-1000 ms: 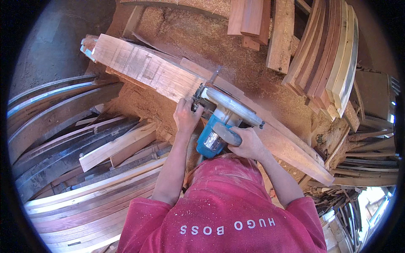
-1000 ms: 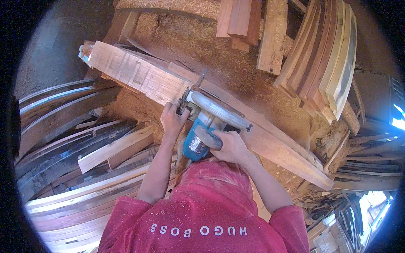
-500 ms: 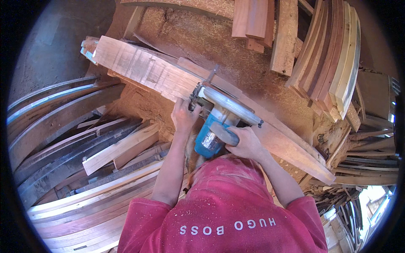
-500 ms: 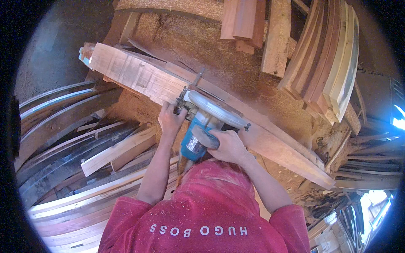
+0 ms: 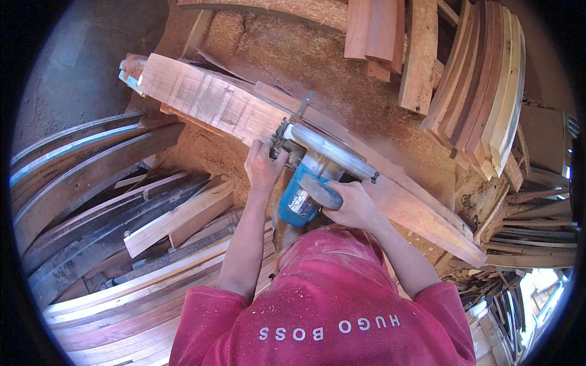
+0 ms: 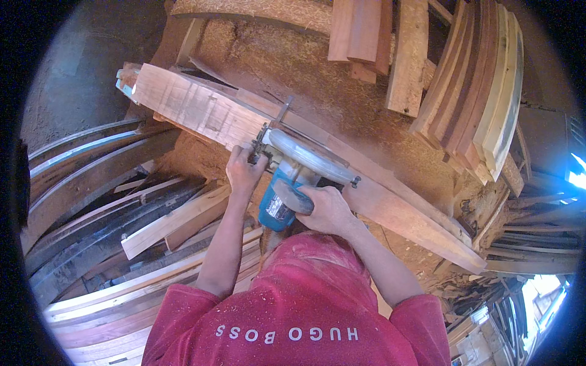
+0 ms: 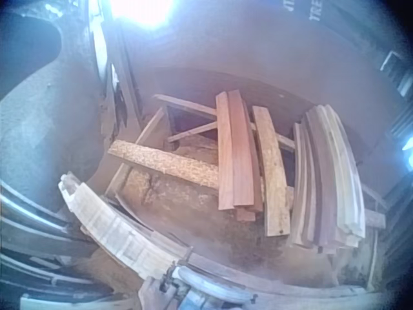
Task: The person uses a circular saw to cut along a marked line on a piece of wood, then moves several other wooden planks, and finally cuts another line on a different piece of wood.
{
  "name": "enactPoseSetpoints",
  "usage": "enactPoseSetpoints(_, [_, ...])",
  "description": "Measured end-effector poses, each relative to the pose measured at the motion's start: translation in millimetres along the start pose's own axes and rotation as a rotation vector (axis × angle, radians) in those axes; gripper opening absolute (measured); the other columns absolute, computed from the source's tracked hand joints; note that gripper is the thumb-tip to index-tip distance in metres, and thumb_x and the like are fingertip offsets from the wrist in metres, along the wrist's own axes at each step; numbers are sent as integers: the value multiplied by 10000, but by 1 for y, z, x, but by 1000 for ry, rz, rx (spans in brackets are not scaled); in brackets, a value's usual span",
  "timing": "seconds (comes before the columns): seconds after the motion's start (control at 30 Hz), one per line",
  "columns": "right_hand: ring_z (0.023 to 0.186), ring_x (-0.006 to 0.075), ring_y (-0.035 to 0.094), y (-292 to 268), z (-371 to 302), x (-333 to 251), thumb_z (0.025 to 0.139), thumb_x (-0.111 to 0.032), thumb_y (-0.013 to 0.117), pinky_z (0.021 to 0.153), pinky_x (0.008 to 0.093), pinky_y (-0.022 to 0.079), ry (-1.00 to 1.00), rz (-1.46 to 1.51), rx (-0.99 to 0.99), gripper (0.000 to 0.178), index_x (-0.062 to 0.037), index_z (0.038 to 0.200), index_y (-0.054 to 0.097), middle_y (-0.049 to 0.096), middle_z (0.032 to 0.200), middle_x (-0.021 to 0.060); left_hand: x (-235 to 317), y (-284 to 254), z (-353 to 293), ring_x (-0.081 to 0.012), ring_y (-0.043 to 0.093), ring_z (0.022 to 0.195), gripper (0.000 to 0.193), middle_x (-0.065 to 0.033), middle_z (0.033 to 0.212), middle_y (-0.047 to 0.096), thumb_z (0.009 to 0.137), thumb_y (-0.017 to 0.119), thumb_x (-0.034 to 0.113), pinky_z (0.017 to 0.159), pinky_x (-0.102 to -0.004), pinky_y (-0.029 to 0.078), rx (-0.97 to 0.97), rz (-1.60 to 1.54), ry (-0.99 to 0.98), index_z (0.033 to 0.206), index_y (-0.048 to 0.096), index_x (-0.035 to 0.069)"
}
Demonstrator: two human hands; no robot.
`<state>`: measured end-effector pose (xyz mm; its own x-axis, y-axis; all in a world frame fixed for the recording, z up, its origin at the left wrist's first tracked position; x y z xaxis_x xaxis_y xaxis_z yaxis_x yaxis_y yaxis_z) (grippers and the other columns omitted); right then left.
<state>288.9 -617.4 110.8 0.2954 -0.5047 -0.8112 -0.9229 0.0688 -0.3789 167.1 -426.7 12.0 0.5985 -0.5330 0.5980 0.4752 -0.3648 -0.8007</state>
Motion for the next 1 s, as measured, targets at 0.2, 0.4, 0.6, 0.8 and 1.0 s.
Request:
enactPoseSetpoints(0.2, [901, 414, 668, 6, 11, -5, 725, -182, 783, 806, 465, 532, -30, -41, 37, 416, -30, 1093, 663, 697, 943, 212, -11, -5, 9, -339, 647, 795, 293, -135, 876, 600, 728, 768, 207, 687, -451, 551, -20, 0, -20, 925, 725, -5])
enactPoseSetpoints(0.4, [881, 412, 674, 8, 21, -12, 731, -178, 780, 789, 468, 536, -36, -22, 26, 399, -25, 1079, 660, 697, 928, 213, -16, -13, 19, -338, 650, 805, 300, -136, 885, 605, 731, 761, 210, 697, -450, 553, -37, -3, -44, 938, 728, -5])
enactPoseSetpoints(0.6, [896, 406, 677, 12, 32, -19, 731, -171, 780, 801, 466, 541, -37, -31, 17, 402, -25, 1086, 663, 701, 939, 214, -25, -18, 26, -338, 650, 799, 299, -134, 888, 610, 726, 768, 211, 698, -452, 551, -43, 21, -37, 928, 730, -6])
enactPoseSetpoints(0.8, [903, 433, 677, 14, 42, -26, 762, -244, 758, 821, 512, 542, -33, -19, 20, 387, -47, 1078, 654, 709, 946, 228, -33, -25, 34, -340, 653, 799, 292, -135, 887, 611, 714, 778, 203, 699, -453, 551, -38, 1, -38, 914, 728, -5])
enactPoseSetpoints(1.0, [897, 433, 681, 14, 51, -40, 764, -237, 756, 815, 512, 545, -45, -12, 32, 375, -45, 1071, 658, 707, 934, 236, -38, -34, 44, -345, 658, 805, 294, -143, 887, 615, 709, 781, 198, 705, -454, 553, -21, -12, -30, 918, 727, -1])
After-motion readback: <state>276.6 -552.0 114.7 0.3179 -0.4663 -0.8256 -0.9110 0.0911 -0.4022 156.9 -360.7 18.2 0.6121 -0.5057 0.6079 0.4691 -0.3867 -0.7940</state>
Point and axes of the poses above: each hand's wrist, its own z-axis towards the middle knuckle, its own y-axis out of the palm, x = y × z, the point moved 5 cm from there along z, towards the middle knuckle
